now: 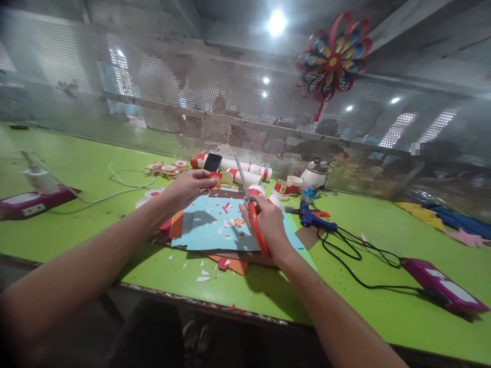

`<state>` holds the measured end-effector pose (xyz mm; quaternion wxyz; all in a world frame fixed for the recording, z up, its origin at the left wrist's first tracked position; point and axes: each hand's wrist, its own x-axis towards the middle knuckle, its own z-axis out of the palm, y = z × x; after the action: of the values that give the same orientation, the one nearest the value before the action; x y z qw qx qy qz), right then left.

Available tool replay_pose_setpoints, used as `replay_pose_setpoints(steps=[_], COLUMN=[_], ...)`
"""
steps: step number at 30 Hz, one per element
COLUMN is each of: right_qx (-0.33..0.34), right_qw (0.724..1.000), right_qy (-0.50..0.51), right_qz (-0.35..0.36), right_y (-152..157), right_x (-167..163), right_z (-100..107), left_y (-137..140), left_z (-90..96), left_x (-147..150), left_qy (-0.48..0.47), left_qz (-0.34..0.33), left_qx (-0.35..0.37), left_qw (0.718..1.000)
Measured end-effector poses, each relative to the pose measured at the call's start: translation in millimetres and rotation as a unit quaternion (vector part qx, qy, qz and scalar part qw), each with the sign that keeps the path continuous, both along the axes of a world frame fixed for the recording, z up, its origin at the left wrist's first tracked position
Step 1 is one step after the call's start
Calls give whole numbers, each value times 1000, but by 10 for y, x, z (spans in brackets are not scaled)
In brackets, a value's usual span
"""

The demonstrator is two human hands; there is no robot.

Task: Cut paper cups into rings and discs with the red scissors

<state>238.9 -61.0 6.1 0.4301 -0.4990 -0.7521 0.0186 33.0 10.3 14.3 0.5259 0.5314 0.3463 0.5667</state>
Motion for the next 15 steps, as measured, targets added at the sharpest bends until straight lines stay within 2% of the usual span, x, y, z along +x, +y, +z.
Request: replay_pose_setpoints(steps=[3,8,11,15], right_qx=[46,67,38,-47], right_qw=[999,997,998,993], right_qy=[-7,8,41,112], right_qz=[-24,-31,-23,-4], right_y=[19,58,88,126], right_x=[29,59,87,136], right_z=[-14,-20,-5,32], left_y=[2,-1,16,65], left_z=[-11,-29,-58,-136], left_x=[10,24,27,31], left_qy=[0,-8,4,20], left_qz=[-24,-31,-25,21], left_qx=[6,-4,-13,-42], left_qw=[1000,999,1000,999])
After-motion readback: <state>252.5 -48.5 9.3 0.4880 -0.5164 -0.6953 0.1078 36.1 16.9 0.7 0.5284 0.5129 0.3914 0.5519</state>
